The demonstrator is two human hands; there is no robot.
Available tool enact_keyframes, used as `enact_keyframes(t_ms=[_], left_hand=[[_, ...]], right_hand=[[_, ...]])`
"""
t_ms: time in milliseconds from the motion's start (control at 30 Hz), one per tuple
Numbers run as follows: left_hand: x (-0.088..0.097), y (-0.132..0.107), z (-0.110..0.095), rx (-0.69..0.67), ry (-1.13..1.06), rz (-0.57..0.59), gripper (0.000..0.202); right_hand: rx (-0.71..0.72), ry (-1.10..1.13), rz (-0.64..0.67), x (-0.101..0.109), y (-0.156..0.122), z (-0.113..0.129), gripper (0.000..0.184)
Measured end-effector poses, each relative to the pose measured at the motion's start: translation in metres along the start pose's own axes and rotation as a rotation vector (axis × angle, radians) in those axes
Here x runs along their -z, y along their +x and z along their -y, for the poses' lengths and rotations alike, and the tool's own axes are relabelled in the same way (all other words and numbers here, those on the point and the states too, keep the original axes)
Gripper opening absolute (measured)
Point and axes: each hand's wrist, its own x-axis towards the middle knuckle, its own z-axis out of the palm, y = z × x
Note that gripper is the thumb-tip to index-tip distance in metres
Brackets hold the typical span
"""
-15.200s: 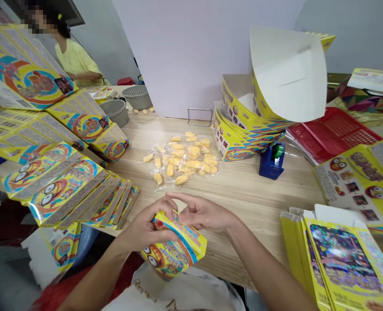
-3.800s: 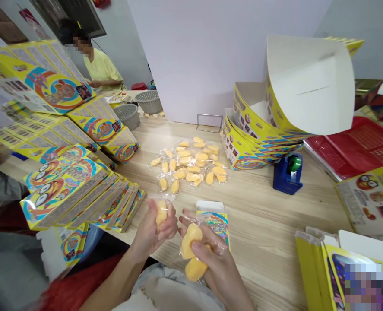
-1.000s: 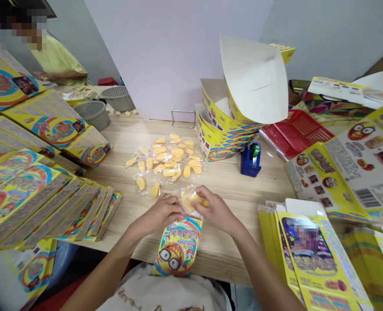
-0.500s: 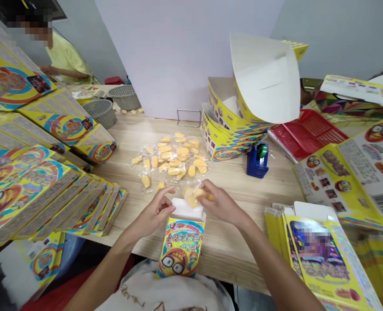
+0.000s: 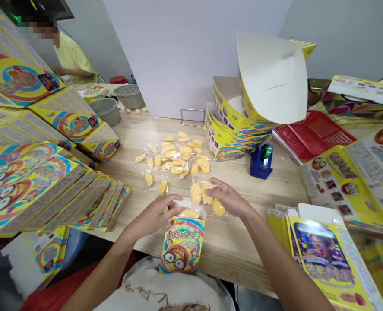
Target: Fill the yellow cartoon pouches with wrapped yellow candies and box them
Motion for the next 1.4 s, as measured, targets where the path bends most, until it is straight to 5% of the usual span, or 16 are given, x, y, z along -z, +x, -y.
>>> enact_keyframes(t_ms=[133, 267, 400, 533, 600, 667, 800, 967, 1100, 1300, 1400], left_hand=[[-0.001, -0.002, 0.002, -0.12, 0.1, 0.043, 0.032], [-0.003, -0.001, -0.001, -0.105, -0.112, -0.029, 0.023], [-0.007, -0.004, -0.001, 0.016, -0.304, -0.123, 0.024], [-0.007, -0.004, -0.005, -0.103, -0.067, -0.007, 0.022], [-0.005, -0.003, -0.009, -0.168, 0.103, 0.013, 0.033], [-0.004, -0.003, -0.012, -0.202, 0.184, 0.026, 0.037], [-0.003, -0.005, -0.01, -0.121, -0.018, -0.012, 0.022], [-0.005, -0.01, -0.004, -0.029, -0.238, -0.137, 0.019], [-0.004, -0.009, -0.009, -0.187, 0.009, -0.003, 0.02], [-0.005, -0.008, -0.017, -0.083, -0.189, -0.046, 0.012], [-0.009, -0.011, -0.014, -0.053, -0.3, -0.081, 0.017]], right_hand=[[0.228, -0.33, -0.078, -0.01, -0.004, -0.001, 0.014], [0.303, -0.534, -0.008, -0.02, -0.009, 0.007, 0.012], [0.213, -0.689, 0.283, -0.023, -0.013, 0.02, 0.022], [0.07, -0.682, 0.543, -0.018, -0.007, 0.03, 0.022], [0.089, -0.646, 0.457, -0.014, -0.002, 0.03, 0.019], [0.186, -0.586, 0.212, -0.014, 0.0, 0.027, 0.019], [0.322, -0.587, -0.081, -0.028, -0.006, 0.014, 0.012], [0.397, -0.97, 0.07, -0.043, -0.021, 0.013, 0.019], [0.213, -0.694, 0.421, -0.031, -0.026, 0.022, 0.023], [0.279, -0.082, -0.044, -0.033, -0.013, 0.027, 0.019], [0.407, -0.285, -0.044, -0.047, -0.008, 0.019, 0.019]])
